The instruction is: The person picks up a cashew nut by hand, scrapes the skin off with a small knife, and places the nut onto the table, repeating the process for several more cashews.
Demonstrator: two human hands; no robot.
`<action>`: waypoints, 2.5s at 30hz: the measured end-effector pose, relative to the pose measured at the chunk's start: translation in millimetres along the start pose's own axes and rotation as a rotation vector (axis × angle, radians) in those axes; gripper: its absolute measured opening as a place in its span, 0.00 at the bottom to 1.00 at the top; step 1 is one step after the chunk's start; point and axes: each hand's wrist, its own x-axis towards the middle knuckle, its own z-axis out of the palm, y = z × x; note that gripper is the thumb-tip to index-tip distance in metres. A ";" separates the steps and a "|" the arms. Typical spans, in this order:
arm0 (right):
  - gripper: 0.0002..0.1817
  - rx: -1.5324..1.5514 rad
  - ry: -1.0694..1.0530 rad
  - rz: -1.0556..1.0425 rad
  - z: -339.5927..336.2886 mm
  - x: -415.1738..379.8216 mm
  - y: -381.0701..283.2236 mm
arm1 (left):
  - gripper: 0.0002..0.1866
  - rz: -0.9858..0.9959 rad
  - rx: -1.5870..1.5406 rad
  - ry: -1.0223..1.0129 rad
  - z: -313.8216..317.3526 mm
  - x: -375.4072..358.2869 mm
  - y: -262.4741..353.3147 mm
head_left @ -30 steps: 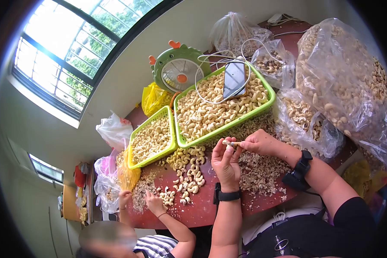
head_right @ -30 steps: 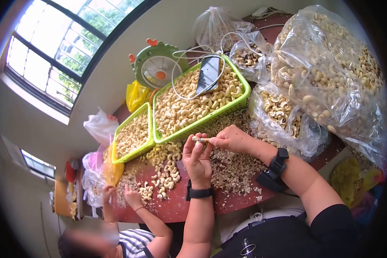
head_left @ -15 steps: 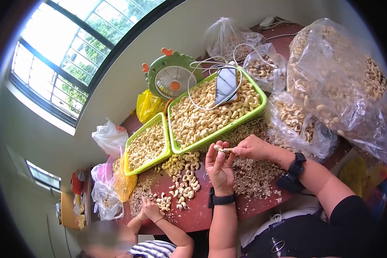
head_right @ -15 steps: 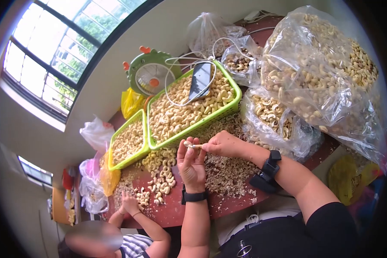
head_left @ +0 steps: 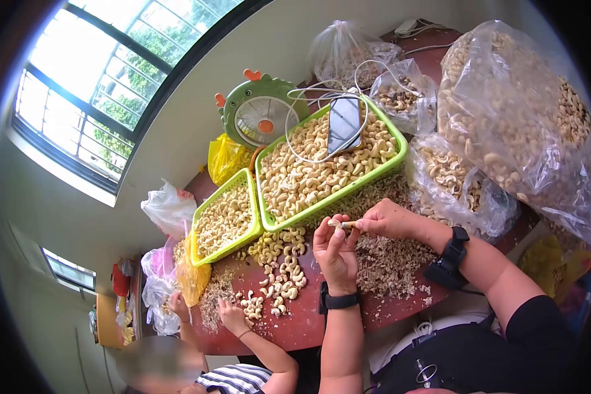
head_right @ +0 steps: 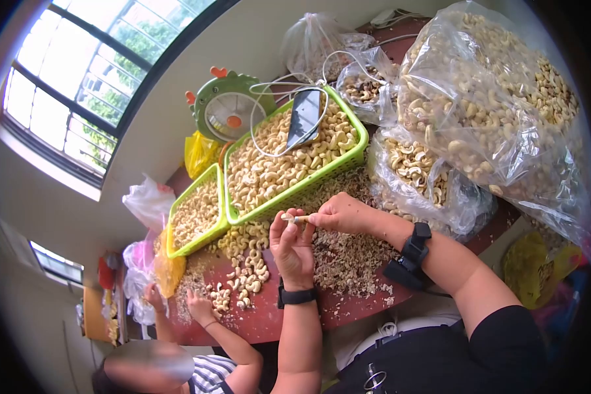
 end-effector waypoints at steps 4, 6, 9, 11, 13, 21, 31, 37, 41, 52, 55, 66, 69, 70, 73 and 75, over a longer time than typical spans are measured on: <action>0.23 -0.010 0.035 -0.041 0.6 2.0 7.7 | 0.15 0.049 0.085 0.032 6.4 -2.1 -0.8; 0.23 -0.037 0.016 -0.029 -0.2 2.4 9.0 | 0.15 0.061 0.093 0.040 5.9 -2.2 -1.5; 0.24 -0.043 0.024 -0.025 -0.4 1.8 8.6 | 0.15 0.071 0.099 0.044 6.6 -2.9 -2.4; 0.24 -0.040 0.032 -0.027 -0.1 2.1 9.6 | 0.14 0.082 0.112 0.055 7.3 -3.0 -3.6; 0.23 -0.039 0.041 -0.032 0.0 0.9 8.7 | 0.14 0.094 0.124 0.063 8.1 -4.2 -5.7; 0.26 -0.147 0.096 -0.007 -3.9 5.1 7.2 | 0.10 0.042 0.053 0.217 2.9 2.4 3.8; 0.27 -0.092 0.189 0.045 -18.5 5.4 7.3 | 0.10 0.749 0.293 0.430 54.3 -5.5 74.4; 0.27 -0.194 0.222 0.006 -14.1 9.0 20.1 | 0.16 -0.124 1.032 -0.341 31.9 -16.9 15.7; 0.26 -0.136 0.220 0.018 -14.2 8.0 16.3 | 0.17 -0.154 1.036 -0.312 23.9 -12.4 0.5; 0.26 -0.279 0.169 0.046 -15.0 3.9 0.3 | 0.14 -0.212 0.935 -0.431 60.5 4.7 73.0; 0.27 -0.330 0.149 -0.073 -16.1 4.8 2.2 | 0.13 0.027 0.809 -0.300 94.4 39.6 99.6; 0.27 -0.319 0.182 -0.094 -19.2 0.6 -8.8 | 0.16 -0.294 0.927 -0.579 249.0 112.5 37.3; 0.24 -0.283 0.203 -0.189 -8.5 3.5 9.3 | 0.17 -0.191 1.012 -0.523 279.8 141.9 13.8; 0.23 -0.287 0.250 -0.327 -7.7 8.0 18.3 | 0.17 -0.081 0.993 -0.436 292.9 150.7 11.4; 0.21 -0.287 0.292 -0.442 -4.2 28.6 44.5 | 0.17 -0.213 0.914 -0.613 318.3 141.7 -7.3; 0.20 -0.504 0.283 -0.472 -6.3 40.0 69.1 | 0.17 -0.393 1.092 -0.916 330.3 124.0 -10.9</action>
